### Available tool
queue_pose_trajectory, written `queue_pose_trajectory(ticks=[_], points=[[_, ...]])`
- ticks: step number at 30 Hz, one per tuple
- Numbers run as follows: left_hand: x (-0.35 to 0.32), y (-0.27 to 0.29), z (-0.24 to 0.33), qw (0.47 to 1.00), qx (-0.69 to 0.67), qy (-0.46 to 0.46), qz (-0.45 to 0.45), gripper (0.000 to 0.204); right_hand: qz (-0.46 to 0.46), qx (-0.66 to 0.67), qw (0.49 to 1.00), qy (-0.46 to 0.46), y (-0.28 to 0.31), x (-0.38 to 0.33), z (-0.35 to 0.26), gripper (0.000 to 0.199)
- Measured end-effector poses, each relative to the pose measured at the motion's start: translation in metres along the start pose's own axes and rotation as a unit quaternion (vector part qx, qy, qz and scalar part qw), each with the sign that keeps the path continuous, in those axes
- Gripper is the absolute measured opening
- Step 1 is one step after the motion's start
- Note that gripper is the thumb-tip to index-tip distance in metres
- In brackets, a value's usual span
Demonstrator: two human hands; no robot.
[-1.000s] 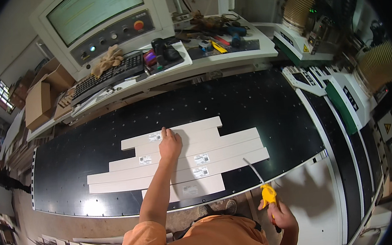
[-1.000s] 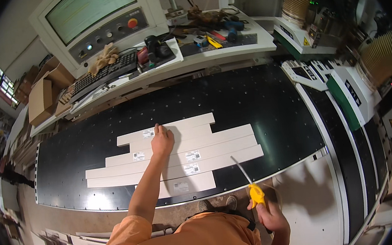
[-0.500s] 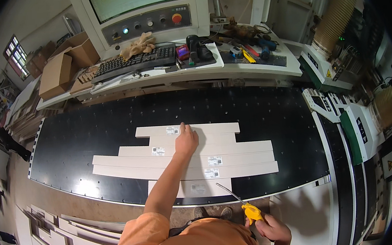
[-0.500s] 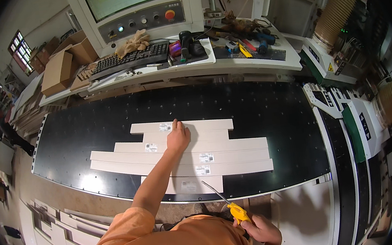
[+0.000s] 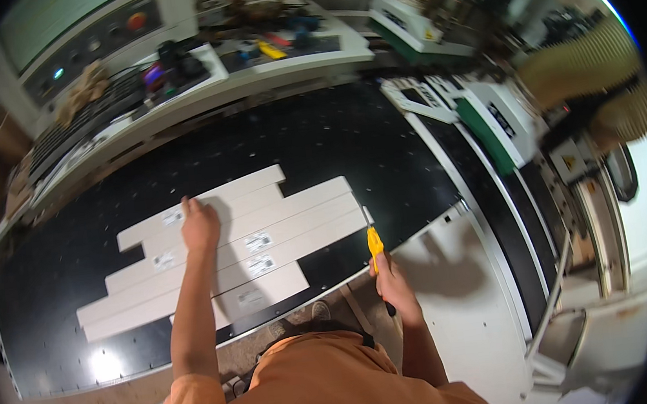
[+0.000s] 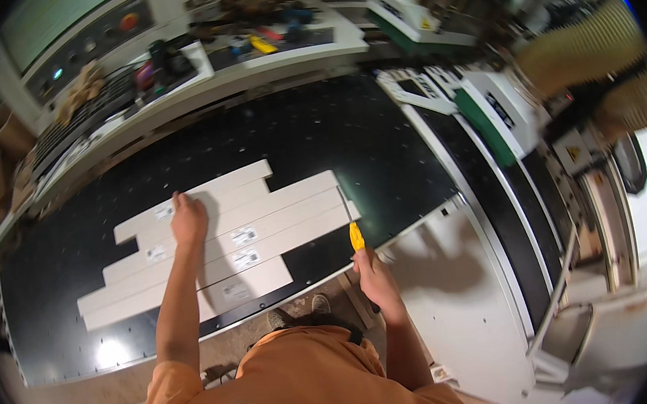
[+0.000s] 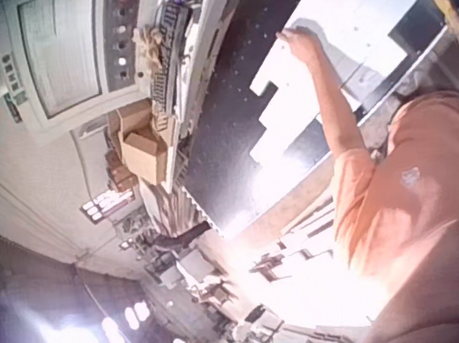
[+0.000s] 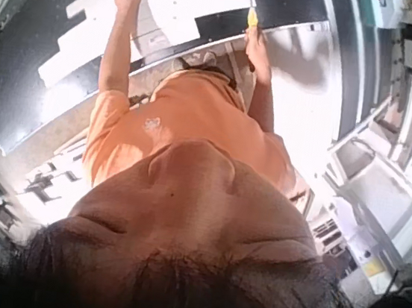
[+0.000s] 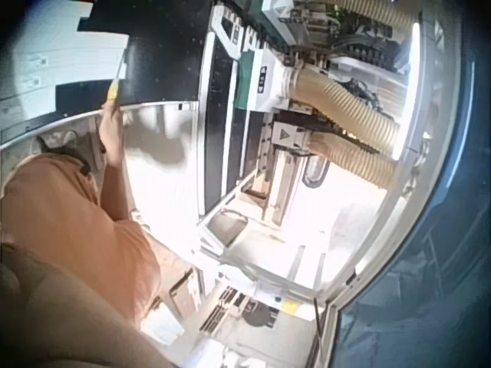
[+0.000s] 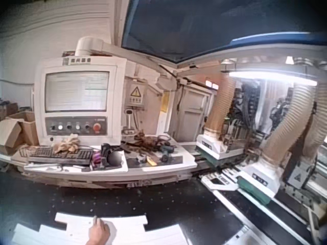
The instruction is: The person repeatedly picks up white wooden panels from a stack, scans their barcodes with a handheld scanner, and places them on a worktable. The person also uses a yellow tool to scrape or clean the table surface between scans. The task continues in a repetitive cycle throughout the clip.
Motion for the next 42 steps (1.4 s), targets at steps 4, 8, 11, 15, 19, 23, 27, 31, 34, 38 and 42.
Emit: queue_pose_trajectory(ticks=[4,8,11,15,19,23,27,31,34,38,42], points=[[-0.002,0.006,0.007,1.000,-0.001,-0.018,0.003,0.034,0.258,-0.056,0.963,0.048,0.027,0.024,0.034,0.053],[-0.003,0.009,0.009,1.000,-0.002,-0.012,0.003,0.035,0.295,-0.071,0.953,-0.008,0.052,0.030,0.044,0.050],[-0.002,0.010,0.010,1.000,0.008,-0.015,0.004,0.036,0.313,-0.078,0.946,0.005,0.062,0.036,0.039,0.050],[-0.003,0.010,0.009,1.000,0.005,-0.013,0.004,0.037,0.333,-0.079,0.939,0.041,0.071,0.052,0.035,0.052],[-0.003,0.010,0.009,1.000,0.014,-0.021,0.016,0.037,0.336,-0.086,0.937,0.033,0.086,0.068,0.034,0.054],[-0.003,0.009,0.010,0.999,0.015,-0.022,0.023,0.037,0.356,-0.086,0.930,0.033,0.105,0.086,0.040,0.054],[-0.004,0.007,0.008,0.999,0.021,-0.021,0.024,0.037,0.407,-0.117,0.906,-0.001,0.125,0.096,0.061,0.055],[-0.002,0.008,0.009,0.999,0.030,-0.028,0.023,0.038,0.487,-0.050,0.870,-0.063,0.146,0.099,0.097,0.046],[-0.002,0.007,0.010,0.999,0.035,-0.018,0.020,0.037,0.530,0.131,0.835,-0.066,0.139,0.106,0.135,0.042],[-0.003,0.008,0.012,0.999,0.035,-0.031,0.020,0.033,0.523,0.245,0.814,-0.060,0.089,0.137,0.198,0.034],[-0.005,0.009,0.014,0.998,0.053,-0.032,0.033,0.028,0.376,0.181,0.908,-0.027,0.044,0.150,0.251,0.029]])
Point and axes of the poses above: each hand's wrist, its own x-axis towards the middle knuckle, its own y-axis out of the back of the hand, z = x × y, the point moved 3 cm from there along x, towards the middle knuckle, and after that the axes turned 1 degree about -y, right-handed, at the moved point
